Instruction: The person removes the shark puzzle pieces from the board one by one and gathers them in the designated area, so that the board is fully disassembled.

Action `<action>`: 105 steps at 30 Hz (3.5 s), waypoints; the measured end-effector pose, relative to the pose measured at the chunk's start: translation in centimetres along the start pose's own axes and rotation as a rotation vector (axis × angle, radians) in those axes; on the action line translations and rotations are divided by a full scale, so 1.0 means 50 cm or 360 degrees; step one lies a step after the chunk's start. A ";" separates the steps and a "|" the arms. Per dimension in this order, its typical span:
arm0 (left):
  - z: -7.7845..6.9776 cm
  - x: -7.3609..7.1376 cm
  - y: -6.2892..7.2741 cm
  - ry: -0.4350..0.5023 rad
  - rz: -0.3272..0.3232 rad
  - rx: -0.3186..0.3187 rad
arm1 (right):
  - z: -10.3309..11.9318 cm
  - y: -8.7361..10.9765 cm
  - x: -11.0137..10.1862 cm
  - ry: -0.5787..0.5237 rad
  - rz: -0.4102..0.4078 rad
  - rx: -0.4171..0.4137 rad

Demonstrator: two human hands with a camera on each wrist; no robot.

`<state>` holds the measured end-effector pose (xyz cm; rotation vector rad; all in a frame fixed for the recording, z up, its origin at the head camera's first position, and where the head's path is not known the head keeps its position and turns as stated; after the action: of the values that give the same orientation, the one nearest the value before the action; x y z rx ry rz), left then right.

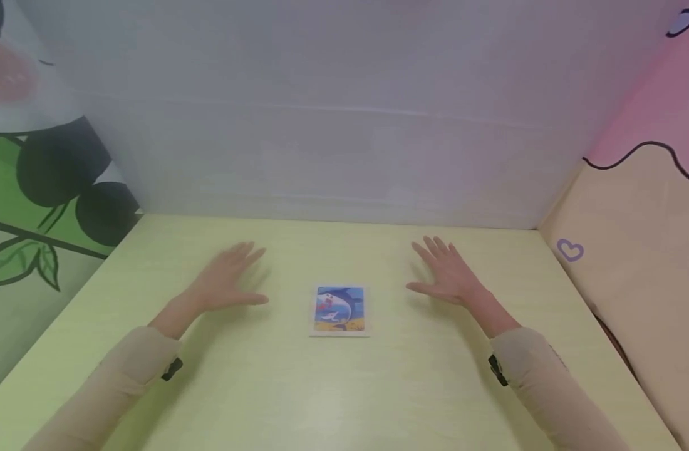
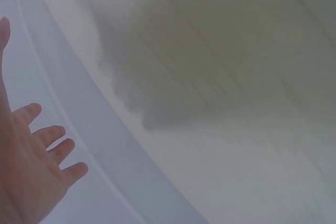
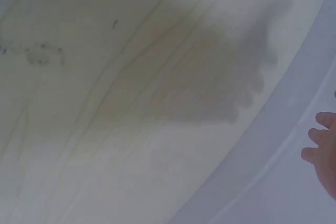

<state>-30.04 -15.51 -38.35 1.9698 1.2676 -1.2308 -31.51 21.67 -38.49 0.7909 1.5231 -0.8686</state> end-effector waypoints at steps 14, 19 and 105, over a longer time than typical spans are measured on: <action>-0.051 0.042 -0.010 0.0472 0.0145 -0.0031 | 0.057 -0.020 -0.004 -0.0494 -0.0043 0.0054; -0.075 0.066 -0.020 0.0661 0.0194 0.0008 | 0.075 -0.029 0.002 -0.0721 -0.0050 0.0114; -0.159 0.190 -0.061 0.0401 0.0388 -0.0016 | 0.157 -0.086 0.103 -0.0983 0.0306 0.0548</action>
<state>-27.84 -3.74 -42.73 2.2484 1.1015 -0.8792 -31.97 12.81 -43.75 0.8005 0.7539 -1.1172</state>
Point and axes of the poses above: each hand's wrist, its own y-axis away from the middle knuckle, its own x-axis out of the palm, z = x × y, the point moved 9 cm from there along -y, towards the middle knuckle, and after that the axes turned 15 degrees about y, right-handed, at the moved point
